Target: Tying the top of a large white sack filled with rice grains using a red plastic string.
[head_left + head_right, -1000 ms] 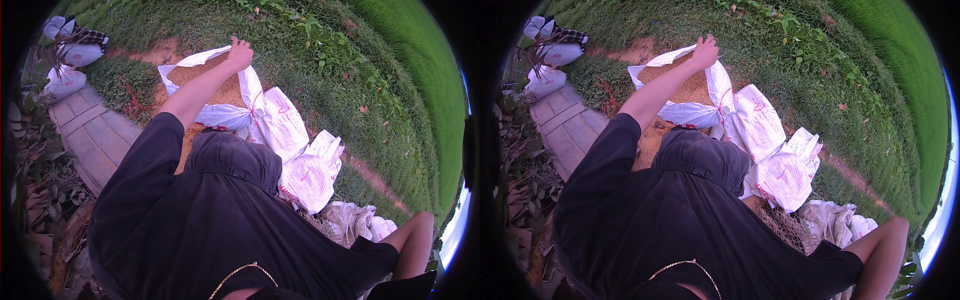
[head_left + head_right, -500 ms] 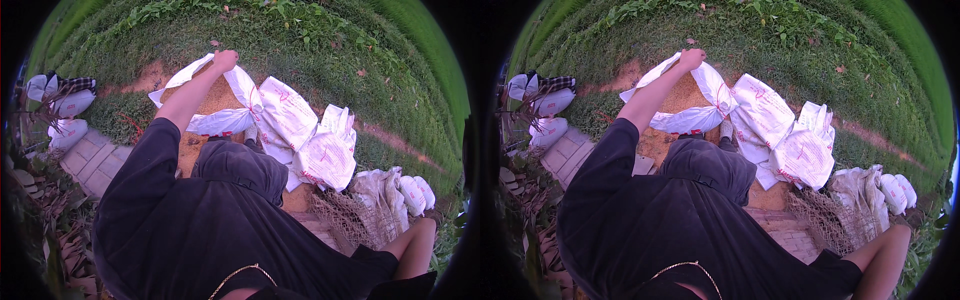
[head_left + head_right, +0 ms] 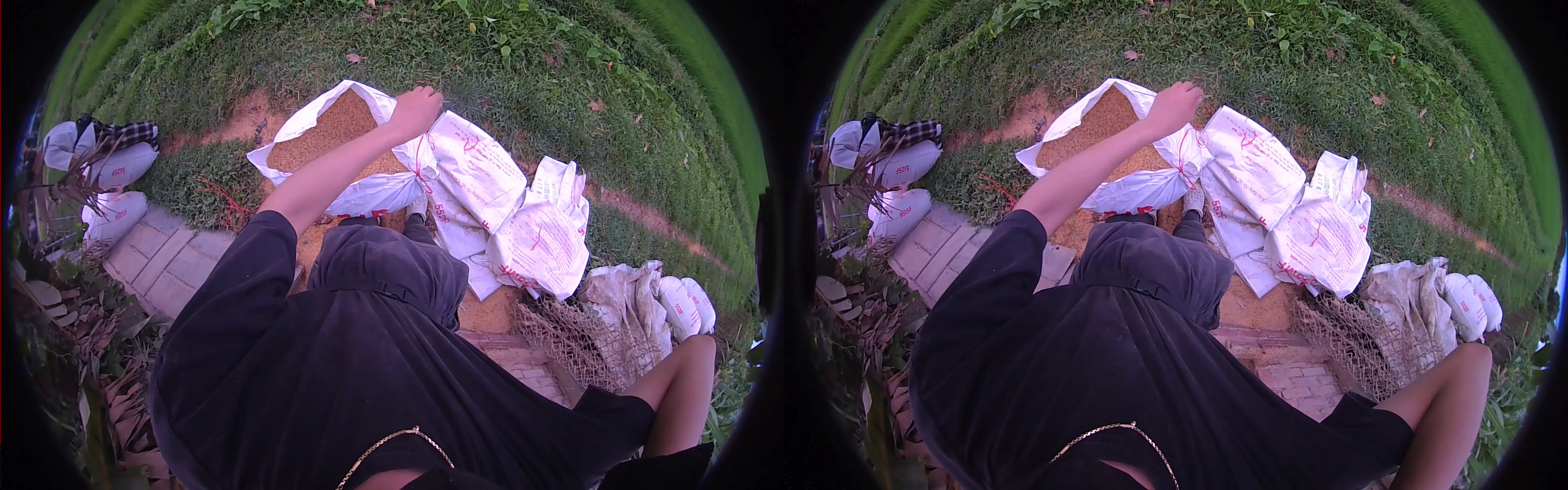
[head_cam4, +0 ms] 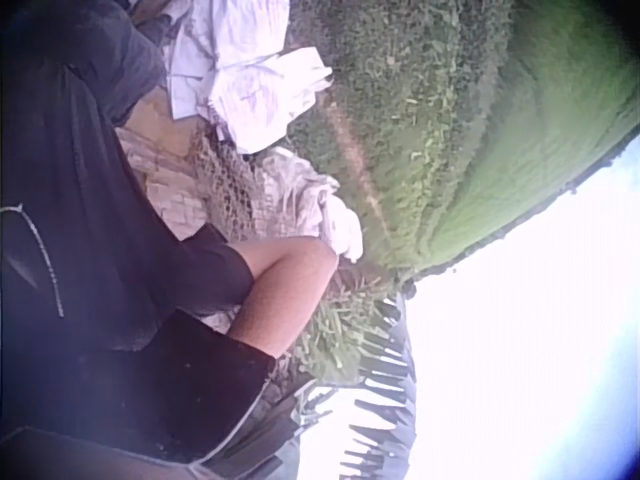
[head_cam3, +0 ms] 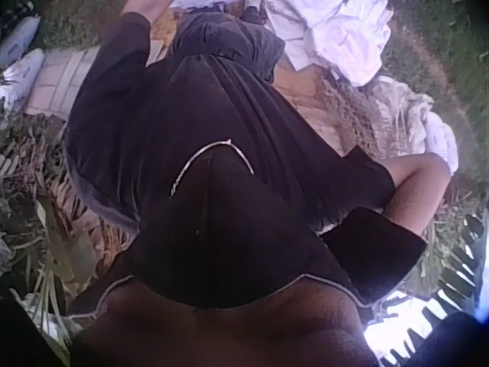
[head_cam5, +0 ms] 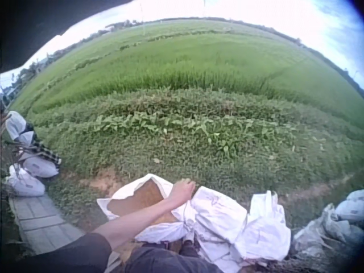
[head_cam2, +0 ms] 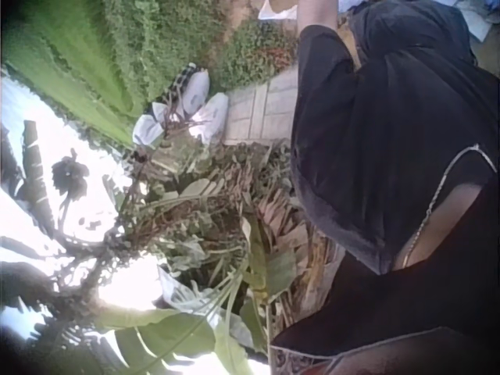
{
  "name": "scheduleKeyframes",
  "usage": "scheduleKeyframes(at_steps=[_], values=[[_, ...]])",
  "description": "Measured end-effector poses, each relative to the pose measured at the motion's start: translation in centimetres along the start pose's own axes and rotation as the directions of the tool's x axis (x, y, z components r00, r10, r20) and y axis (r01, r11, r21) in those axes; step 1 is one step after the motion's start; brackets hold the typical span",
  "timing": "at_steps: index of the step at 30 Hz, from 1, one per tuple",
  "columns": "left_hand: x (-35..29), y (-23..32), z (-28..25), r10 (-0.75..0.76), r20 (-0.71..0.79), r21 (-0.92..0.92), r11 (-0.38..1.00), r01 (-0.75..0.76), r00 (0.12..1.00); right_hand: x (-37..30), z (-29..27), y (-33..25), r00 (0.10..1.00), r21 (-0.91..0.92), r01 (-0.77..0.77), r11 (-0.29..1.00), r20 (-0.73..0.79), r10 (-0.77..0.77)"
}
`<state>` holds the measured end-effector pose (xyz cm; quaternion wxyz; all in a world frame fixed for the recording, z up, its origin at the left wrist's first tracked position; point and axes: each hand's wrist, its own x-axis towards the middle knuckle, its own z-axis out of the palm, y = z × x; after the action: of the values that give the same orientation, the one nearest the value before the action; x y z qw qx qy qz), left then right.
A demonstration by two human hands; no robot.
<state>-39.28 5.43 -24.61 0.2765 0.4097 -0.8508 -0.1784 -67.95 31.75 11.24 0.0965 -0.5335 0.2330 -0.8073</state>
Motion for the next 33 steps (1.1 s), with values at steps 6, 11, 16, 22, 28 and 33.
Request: scheduleKeyframes(at_steps=[6,11,16,22,28,33], values=[[-2.6,-0.1,4.9,-0.466,0.605,0.488,0.858,0.162,0.646,-0.1,-1.2,0.3,0.999,0.024,-0.015,1.000,-0.031,0.015],[-3.6,0.0,5.3,-0.532,0.549,0.519,0.822,0.235,0.645,-0.3,-2.2,0.0,0.997,0.038,-0.021,0.999,-0.070,0.024],[-5.0,4.7,-0.2,-0.490,0.452,-0.042,0.823,0.567,0.745,0.8,-1.7,0.3,0.996,0.060,0.010,0.998,-0.085,-0.005],[-9.1,10.3,-5.2,-0.401,0.510,-0.300,0.747,0.594,0.761,-24.3,0.9,18.3,-0.280,-0.105,-0.958,-0.267,0.144,0.949],[-12.4,12.3,-9.6,-0.270,0.450,-0.305,0.849,0.431,0.851,-24.8,2.6,21.2,-0.050,0.667,-0.737,-0.108,0.105,0.993],[-14.9,8.3,-12.9,-0.359,0.596,-0.175,0.815,0.552,0.719,-18.9,-6.5,22.2,-0.041,0.634,-0.667,0.391,-0.555,0.831]])
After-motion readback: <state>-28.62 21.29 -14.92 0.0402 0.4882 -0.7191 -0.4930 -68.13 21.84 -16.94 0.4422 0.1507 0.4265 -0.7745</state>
